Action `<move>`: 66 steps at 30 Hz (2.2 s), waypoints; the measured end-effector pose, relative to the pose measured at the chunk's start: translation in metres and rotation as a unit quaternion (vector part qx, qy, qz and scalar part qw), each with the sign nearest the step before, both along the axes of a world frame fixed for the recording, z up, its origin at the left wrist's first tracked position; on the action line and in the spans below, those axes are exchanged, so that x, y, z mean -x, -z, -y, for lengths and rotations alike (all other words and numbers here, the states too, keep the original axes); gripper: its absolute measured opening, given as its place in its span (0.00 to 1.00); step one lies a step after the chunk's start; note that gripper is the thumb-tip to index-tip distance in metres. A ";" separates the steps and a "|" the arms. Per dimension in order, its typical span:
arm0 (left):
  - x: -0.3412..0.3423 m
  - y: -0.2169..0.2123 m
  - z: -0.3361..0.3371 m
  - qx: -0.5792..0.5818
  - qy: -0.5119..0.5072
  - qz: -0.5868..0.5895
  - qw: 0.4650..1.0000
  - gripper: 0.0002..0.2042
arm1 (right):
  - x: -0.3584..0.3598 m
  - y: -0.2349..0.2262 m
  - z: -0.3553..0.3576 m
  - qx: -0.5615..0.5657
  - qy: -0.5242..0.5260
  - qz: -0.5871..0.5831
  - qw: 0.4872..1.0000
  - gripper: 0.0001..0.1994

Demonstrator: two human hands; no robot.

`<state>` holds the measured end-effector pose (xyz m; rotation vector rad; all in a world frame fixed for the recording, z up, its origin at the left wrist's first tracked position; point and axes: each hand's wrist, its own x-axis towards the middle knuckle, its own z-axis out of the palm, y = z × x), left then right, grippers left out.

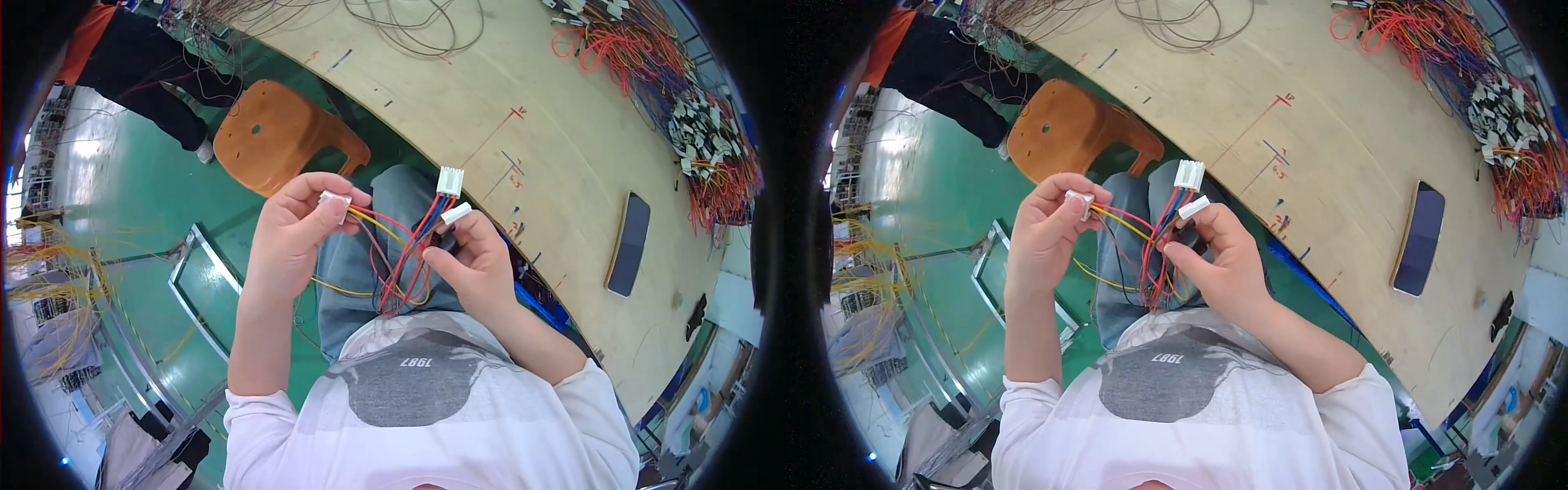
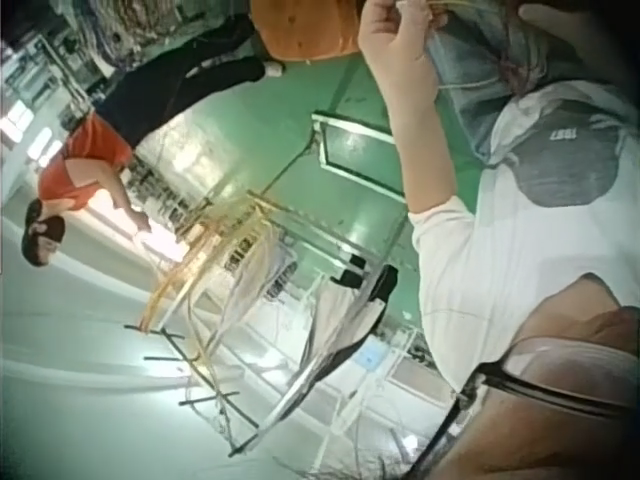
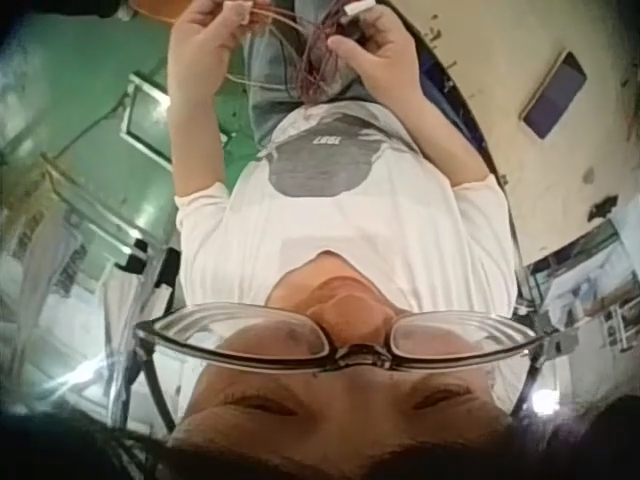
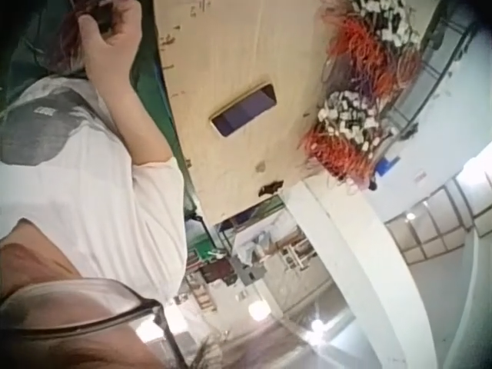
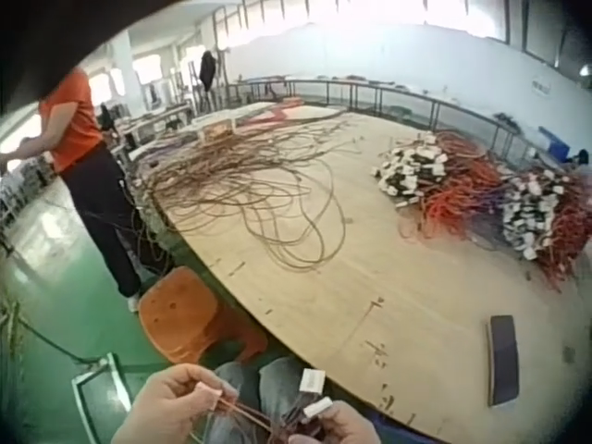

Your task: Bundling and taping colored electrical cable harnesses in a factory environment.

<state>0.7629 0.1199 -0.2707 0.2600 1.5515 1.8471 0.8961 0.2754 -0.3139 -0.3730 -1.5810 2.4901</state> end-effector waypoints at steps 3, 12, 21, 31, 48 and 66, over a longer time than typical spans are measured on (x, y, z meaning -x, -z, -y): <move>-0.004 -0.002 -0.008 -0.045 0.009 0.055 0.997 0.10 | -0.002 -0.001 -0.001 0.003 0.024 0.006 1.000 0.11; -0.014 -0.005 -0.012 -0.104 0.022 0.109 0.988 0.15 | -0.010 -0.013 -0.009 -0.045 0.052 -0.009 0.998 0.11; -0.018 -0.007 -0.015 -0.130 0.000 0.095 0.987 0.10 | -0.015 -0.018 -0.008 -0.015 0.038 -0.013 0.999 0.12; -0.076 0.014 -0.056 -0.024 0.130 0.013 0.991 0.17 | -0.015 -0.026 -0.028 -0.006 0.136 -0.035 0.990 0.18; -0.013 0.038 -0.050 0.072 -0.106 -0.028 0.991 0.08 | -0.026 -0.039 -0.103 -0.088 0.165 0.117 0.975 0.13; -0.054 0.044 -0.107 0.085 0.263 -0.567 0.776 0.08 | -0.004 -0.034 -0.120 -0.107 0.159 0.165 0.967 0.12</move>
